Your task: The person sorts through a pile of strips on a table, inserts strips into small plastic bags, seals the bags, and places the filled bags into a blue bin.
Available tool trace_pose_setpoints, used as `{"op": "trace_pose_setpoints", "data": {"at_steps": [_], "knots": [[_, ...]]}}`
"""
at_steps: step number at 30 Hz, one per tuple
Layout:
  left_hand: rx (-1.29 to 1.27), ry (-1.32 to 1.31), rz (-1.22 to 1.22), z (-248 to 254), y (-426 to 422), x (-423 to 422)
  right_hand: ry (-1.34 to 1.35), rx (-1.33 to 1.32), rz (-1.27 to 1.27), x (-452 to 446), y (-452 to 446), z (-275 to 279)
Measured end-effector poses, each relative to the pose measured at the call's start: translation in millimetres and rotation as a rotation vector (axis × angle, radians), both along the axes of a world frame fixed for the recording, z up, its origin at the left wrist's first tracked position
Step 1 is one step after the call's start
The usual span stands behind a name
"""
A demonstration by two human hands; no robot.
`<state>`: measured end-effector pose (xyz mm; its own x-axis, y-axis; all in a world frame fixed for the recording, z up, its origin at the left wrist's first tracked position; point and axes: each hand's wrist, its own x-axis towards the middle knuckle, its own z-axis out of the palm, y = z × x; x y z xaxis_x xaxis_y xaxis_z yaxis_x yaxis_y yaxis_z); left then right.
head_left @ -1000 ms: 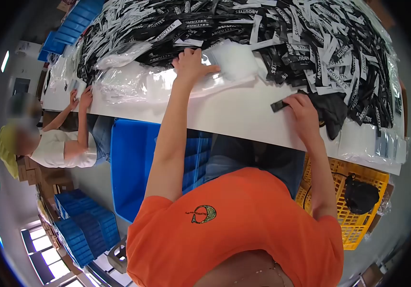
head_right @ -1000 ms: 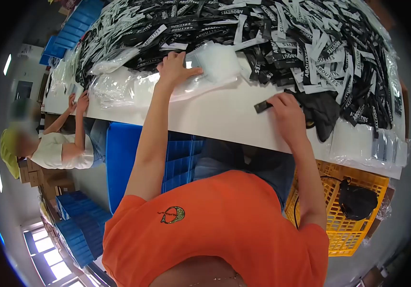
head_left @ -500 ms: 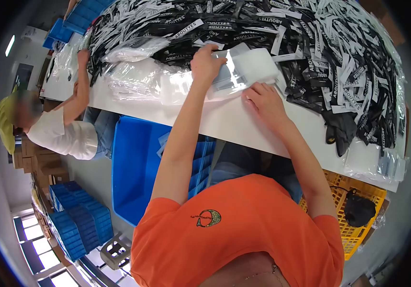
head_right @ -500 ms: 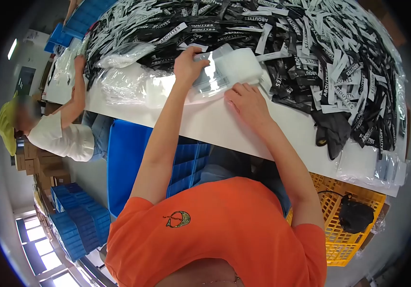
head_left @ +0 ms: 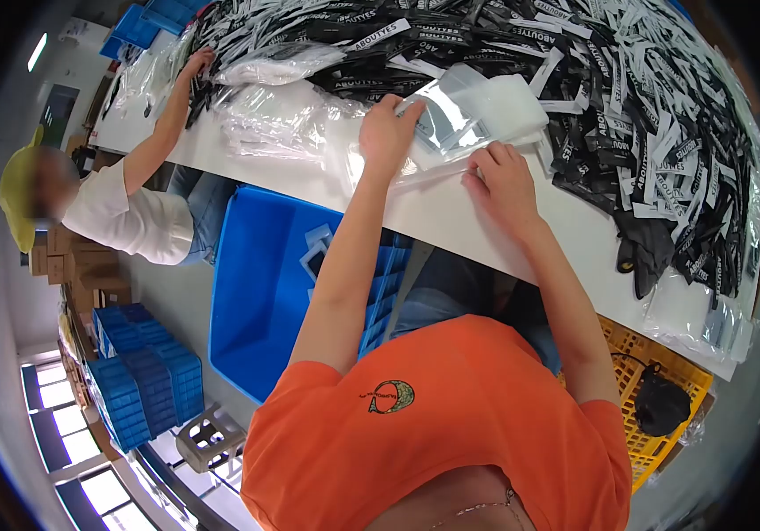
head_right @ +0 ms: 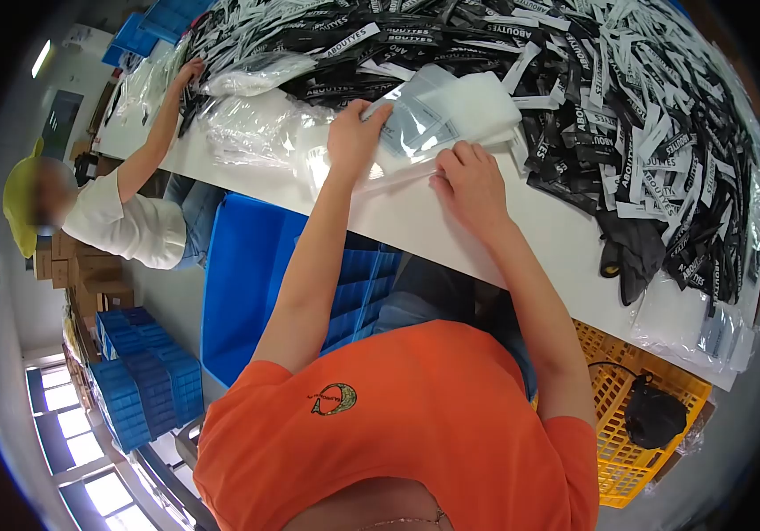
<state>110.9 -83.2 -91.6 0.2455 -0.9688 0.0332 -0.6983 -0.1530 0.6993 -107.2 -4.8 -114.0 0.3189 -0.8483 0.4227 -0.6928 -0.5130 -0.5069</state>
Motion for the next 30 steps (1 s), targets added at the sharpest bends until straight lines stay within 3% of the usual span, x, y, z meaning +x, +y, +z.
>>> {"op": "trace_pose_setpoints", "data": {"at_steps": [3, 7, 10, 17, 21, 27, 30], "knots": [[-0.336, -0.538, -0.018, -6.2, 9.9, -3.0, 0.012, -0.026, -0.028, 0.8, 0.8, -0.1], [-0.065, -0.608, -0.051, -3.1, 5.7, 4.5, 0.032, -0.043, -0.07, 0.4, 6.2, 0.0], [-0.047, -0.528, 0.009, -9.5, 11.7, -4.6, 0.032, -0.015, -0.104, 7.5, 16.1, 3.3], [0.021, -0.255, -0.142, -5.5, -2.6, 15.5, 0.036, -0.024, -0.112, 38.8, 8.5, -9.1], [0.013, -0.232, -0.255, -2.5, -27.7, 32.3, -0.016, -0.02, -0.114, 56.8, 3.6, 0.3], [-0.369, -0.203, -0.209, -12.0, -32.9, 40.3, -0.127, -0.004, -0.011, 45.4, -3.2, -0.1], [-0.42, -0.161, -0.164, 0.2, -26.4, 39.0, -0.179, 0.085, -0.062, 13.8, 8.4, -1.3]]}}
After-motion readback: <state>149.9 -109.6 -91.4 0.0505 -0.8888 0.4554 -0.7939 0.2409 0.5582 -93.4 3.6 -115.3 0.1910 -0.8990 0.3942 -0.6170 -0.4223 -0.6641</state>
